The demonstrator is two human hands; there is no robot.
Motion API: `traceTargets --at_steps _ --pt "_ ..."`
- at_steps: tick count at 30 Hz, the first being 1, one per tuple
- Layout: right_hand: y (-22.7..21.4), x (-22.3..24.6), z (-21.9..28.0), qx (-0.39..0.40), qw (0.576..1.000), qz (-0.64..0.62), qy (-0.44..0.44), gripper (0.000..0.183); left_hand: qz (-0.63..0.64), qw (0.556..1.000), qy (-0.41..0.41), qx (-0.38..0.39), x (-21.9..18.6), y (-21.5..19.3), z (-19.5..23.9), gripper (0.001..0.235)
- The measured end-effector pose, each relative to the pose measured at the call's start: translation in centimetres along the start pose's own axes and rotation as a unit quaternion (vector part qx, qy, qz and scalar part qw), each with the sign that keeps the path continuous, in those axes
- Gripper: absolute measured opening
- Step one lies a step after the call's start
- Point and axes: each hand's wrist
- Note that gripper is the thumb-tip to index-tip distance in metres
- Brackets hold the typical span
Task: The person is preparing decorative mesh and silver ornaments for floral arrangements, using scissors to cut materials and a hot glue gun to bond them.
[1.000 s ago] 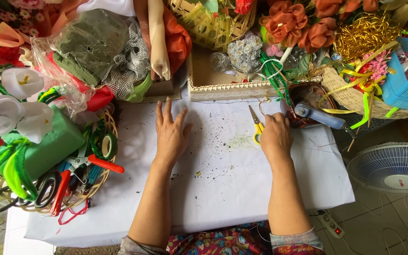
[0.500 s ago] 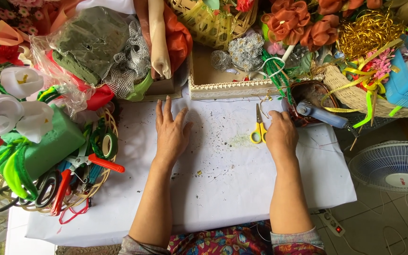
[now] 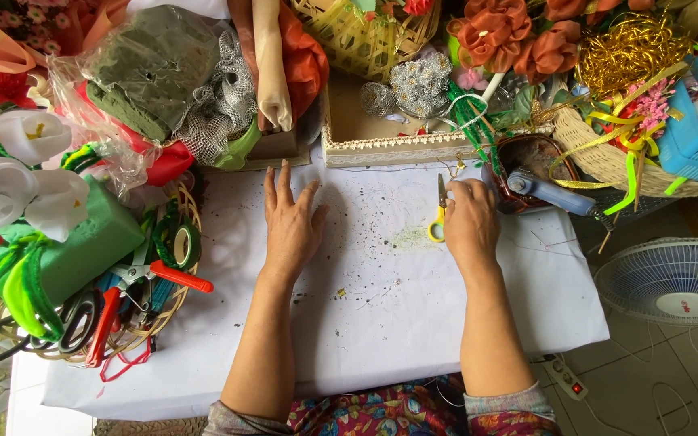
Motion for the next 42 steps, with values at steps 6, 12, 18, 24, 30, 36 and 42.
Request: traceTargets --at_steps 6,12,18,24,30,36,42 --pt "1.6 0.6 -0.7 -0.055 0.996 -0.048 -0.05 0.039 0.003 1.0 0.003 0.0 -0.3 -0.2 0.0 0.039" --pt "3.1 -0.6 -2.5 -0.073 0.99 -0.115 -0.033 0.046 -0.002 1.0 0.014 0.005 0.0 0.5 0.1 0.039" --pt "4.0 -1.7 -3.2 -0.1 0.986 -0.092 -0.093 0.053 -0.001 1.0 0.016 0.001 0.0 0.3 0.2 0.039" --pt "1.0 1.0 -2.0 -0.112 0.964 -0.192 -0.147 0.05 0.007 1.0 0.005 0.01 0.0 0.0 0.2 0.04" --pt "-6.2 4.9 -2.8 -0.127 0.923 -0.322 -0.166 0.045 0.005 1.0 0.001 0.015 0.1 0.3 0.0 0.04" --pt "-9.2 4.9 -5.6 -0.211 0.917 -0.295 -0.167 0.042 0.009 1.0 -0.005 0.018 0.0 -0.1 0.0 0.039" --pt "-7.2 3.6 -6.4 0.017 0.993 -0.096 -0.059 0.043 0.017 0.999 -0.01 0.03 -0.4 -0.5 -0.1 0.04"
Point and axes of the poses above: each hand's wrist, its own z-axis away from the middle knuckle, its own y-axis out of the palm, x = y × z, and after that the axes turned 1 degree about -x, right-handed
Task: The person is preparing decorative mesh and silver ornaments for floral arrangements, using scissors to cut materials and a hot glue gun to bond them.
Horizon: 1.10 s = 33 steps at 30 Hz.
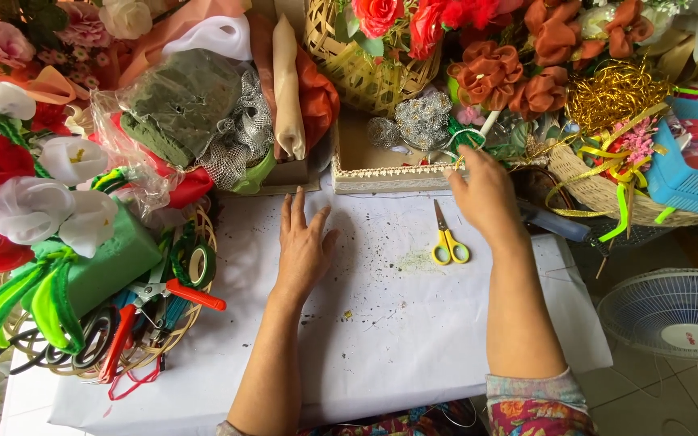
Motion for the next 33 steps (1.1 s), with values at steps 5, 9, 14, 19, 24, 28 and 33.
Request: traceTargets --at_steps 5,9,14,19,24,28,33 --pt "1.4 1.5 1.6 0.011 0.998 0.059 -0.029 0.045 -0.01 1.0 -0.002 0.007 0.0 0.1 0.0 0.039" --pt "1.7 2.5 2.6 0.014 0.991 0.131 -0.006 0.048 -0.019 1.0 -0.004 0.013 0.2 0.5 0.0 0.04" --pt "4.1 3.0 4.3 0.066 0.99 0.122 0.002 0.047 0.001 1.0 0.006 -0.01 -0.3 -0.4 0.0 0.048" --pt "8.8 1.7 6.1 -0.001 0.986 0.098 -0.136 0.025 0.047 0.997 0.011 -0.065 -0.9 -0.9 -0.3 0.066" --pt "12.2 0.8 7.0 -0.105 0.949 0.023 -0.295 0.026 0.051 0.984 0.046 -0.162 1.7 1.8 -0.6 0.045" --pt "13.1 -0.7 6.9 -0.1 0.952 0.011 -0.287 0.025 0.022 0.982 0.063 -0.177 1.1 0.8 -0.4 0.017" --pt "13.3 -1.5 6.8 -0.058 0.963 -0.021 -0.262 0.023 0.082 0.975 -0.009 -0.206 1.4 0.9 -0.6 0.04"
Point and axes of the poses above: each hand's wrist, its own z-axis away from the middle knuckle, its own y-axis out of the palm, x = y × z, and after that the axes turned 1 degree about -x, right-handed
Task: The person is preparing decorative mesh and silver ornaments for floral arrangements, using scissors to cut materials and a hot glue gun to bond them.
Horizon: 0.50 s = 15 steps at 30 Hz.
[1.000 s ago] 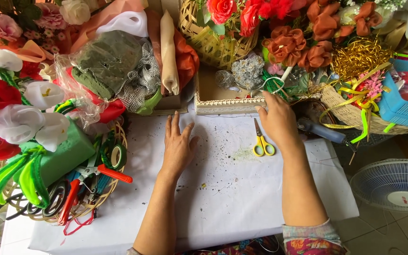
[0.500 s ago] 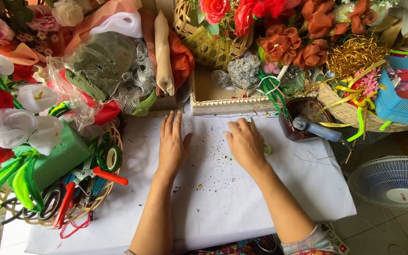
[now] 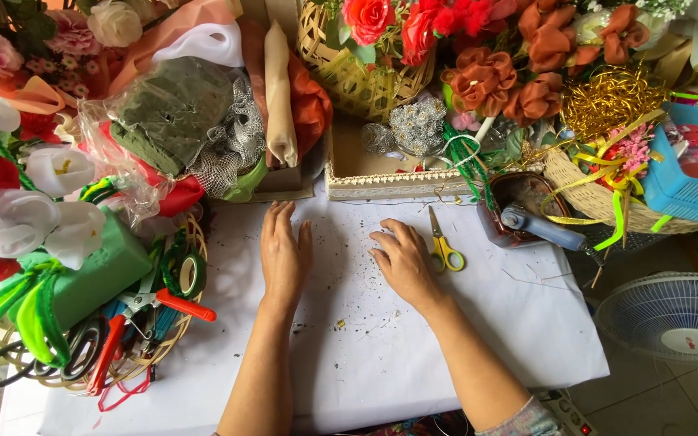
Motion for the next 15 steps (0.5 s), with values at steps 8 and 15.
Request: traceTargets --at_steps 8,15 --pt "-1.1 0.9 -0.5 -0.01 1.0 -0.013 0.01 0.025 -0.026 0.999 -0.004 0.031 1.0 1.1 0.5 0.048" --pt "-1.3 0.9 -0.6 -0.026 0.999 -0.022 0.021 0.026 -0.075 0.997 0.021 0.024 -1.2 -0.6 0.0 0.031"
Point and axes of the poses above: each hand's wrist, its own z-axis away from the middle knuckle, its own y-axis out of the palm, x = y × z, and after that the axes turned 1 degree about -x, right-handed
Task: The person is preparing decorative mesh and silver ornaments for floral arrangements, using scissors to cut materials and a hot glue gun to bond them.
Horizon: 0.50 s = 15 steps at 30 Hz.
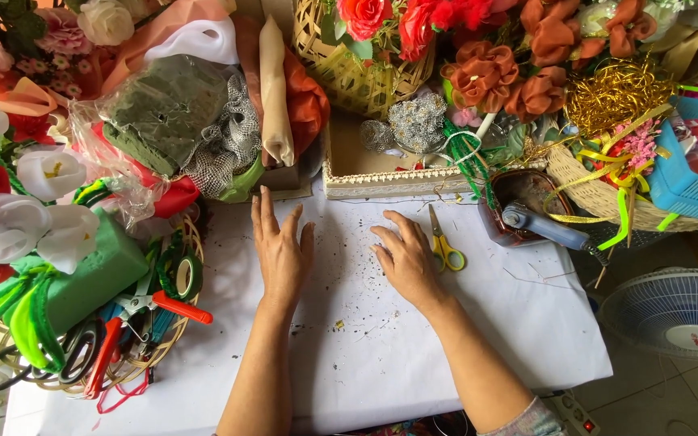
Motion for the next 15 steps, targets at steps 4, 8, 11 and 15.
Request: traceTargets --at_steps 4,8,11,15 --pt "-1.5 0.2 -1.2 -0.021 1.0 0.002 0.003 0.025 -0.006 1.0 0.019 -0.022 0.8 0.6 0.1 0.032" --pt "-3.1 -0.2 -3.6 -0.048 0.999 0.014 0.011 0.019 0.0 1.0 0.023 -0.017 1.0 0.9 0.2 0.03" --pt "-3.5 -1.4 -6.5 -0.058 0.997 0.041 0.013 0.016 0.003 1.0 0.022 -0.017 0.9 0.8 0.2 0.029" --pt "-0.4 -7.3 -11.1 -0.08 0.988 0.132 -0.002 0.015 0.018 0.999 0.021 -0.033 0.9 0.6 0.2 0.027"
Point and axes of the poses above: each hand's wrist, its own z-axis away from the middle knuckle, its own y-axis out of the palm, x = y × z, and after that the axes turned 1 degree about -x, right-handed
